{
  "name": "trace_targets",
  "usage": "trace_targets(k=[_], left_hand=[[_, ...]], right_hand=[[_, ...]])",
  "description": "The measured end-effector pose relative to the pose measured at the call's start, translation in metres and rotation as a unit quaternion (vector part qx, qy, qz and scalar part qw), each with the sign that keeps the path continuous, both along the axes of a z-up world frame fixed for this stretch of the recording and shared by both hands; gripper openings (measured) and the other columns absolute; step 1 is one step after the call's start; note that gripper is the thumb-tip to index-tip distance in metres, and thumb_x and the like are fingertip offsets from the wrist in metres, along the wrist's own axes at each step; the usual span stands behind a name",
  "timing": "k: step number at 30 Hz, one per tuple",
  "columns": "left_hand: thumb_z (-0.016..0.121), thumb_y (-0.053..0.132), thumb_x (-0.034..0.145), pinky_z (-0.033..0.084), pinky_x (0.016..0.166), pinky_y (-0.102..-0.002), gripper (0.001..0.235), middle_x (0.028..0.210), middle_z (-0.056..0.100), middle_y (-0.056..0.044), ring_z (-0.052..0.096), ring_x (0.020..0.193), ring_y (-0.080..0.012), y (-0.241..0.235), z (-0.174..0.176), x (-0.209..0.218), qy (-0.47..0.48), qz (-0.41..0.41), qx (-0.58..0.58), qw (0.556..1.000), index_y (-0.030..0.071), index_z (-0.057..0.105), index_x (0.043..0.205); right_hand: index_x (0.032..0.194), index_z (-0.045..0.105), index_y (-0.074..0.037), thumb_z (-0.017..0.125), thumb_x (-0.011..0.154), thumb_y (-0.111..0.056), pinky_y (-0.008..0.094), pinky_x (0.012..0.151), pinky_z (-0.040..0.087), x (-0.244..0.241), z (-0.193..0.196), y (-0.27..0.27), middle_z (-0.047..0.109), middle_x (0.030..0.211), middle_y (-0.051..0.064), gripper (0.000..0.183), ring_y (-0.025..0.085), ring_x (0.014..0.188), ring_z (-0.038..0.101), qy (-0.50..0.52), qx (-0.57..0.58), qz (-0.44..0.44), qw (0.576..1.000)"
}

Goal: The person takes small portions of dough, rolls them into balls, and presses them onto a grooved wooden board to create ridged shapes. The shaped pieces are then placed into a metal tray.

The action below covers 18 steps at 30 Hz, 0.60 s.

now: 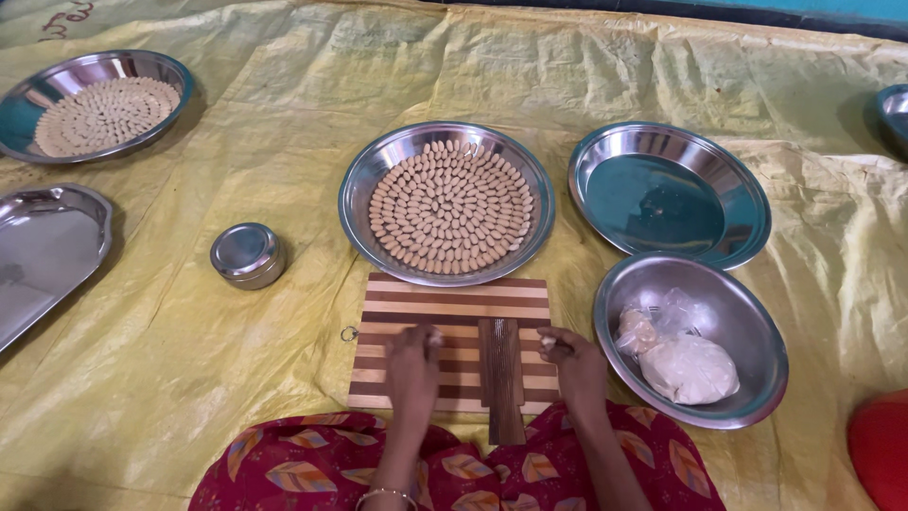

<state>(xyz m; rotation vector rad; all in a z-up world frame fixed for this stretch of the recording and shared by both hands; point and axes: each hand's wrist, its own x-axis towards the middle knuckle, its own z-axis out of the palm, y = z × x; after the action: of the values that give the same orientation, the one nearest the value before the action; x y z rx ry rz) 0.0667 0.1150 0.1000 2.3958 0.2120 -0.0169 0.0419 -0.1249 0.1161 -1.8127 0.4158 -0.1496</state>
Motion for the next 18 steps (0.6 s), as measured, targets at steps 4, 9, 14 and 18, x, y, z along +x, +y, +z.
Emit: trace_targets(k=[4,9,14,18], left_hand=[[0.057,0.020,0.095,0.026,0.115,-0.058,0.070,0.164,0.020,-0.020,0.020,0.146,-0.0433,0.010,-0.020,0.001,0.056,-0.014,0.184,0.981,0.003,0.027,0.156],[0.048,0.022,0.100,0.012,0.123,-0.060,0.075,0.171,0.000,-0.017,0.002,0.157,-0.0343,0.012,-0.041,-0.002,0.128,-0.050,0.274,0.952,0.000,0.008,0.160],[0.053,0.020,0.095,0.018,0.122,-0.058,0.075,0.165,0.009,-0.022,0.012,0.152,-0.0391,0.008,-0.030,-0.003,0.096,-0.010,0.269,0.958,-0.007,0.018,0.155],[0.057,0.016,0.096,0.035,0.120,-0.048,0.060,0.158,0.031,-0.023,0.037,0.141,-0.0384,-0.002,-0.010,-0.009,0.058,0.057,0.145,0.986,-0.013,0.039,0.146]], right_hand=[[0.118,0.075,0.001,0.068,0.090,0.000,0.028,0.082,0.062,-0.006,0.001,0.009,0.080,0.102,0.014,0.028,0.018,0.090,0.076,0.019,0.018,0.022,0.999],[0.114,0.073,0.004,0.067,0.090,0.002,0.031,0.077,0.064,-0.007,0.010,0.018,0.078,0.098,0.015,0.025,0.019,0.085,0.077,0.017,0.007,0.018,1.000],[0.112,0.073,0.005,0.067,0.098,-0.003,0.033,0.073,0.059,-0.007,0.014,0.015,0.077,0.091,0.017,0.017,0.020,0.077,0.070,0.059,-0.013,-0.001,0.998],[0.110,0.075,0.003,0.072,0.089,0.003,0.032,0.074,0.060,-0.010,0.011,0.019,0.077,0.093,0.014,0.021,0.019,0.081,0.070,0.016,-0.044,0.001,0.999]])
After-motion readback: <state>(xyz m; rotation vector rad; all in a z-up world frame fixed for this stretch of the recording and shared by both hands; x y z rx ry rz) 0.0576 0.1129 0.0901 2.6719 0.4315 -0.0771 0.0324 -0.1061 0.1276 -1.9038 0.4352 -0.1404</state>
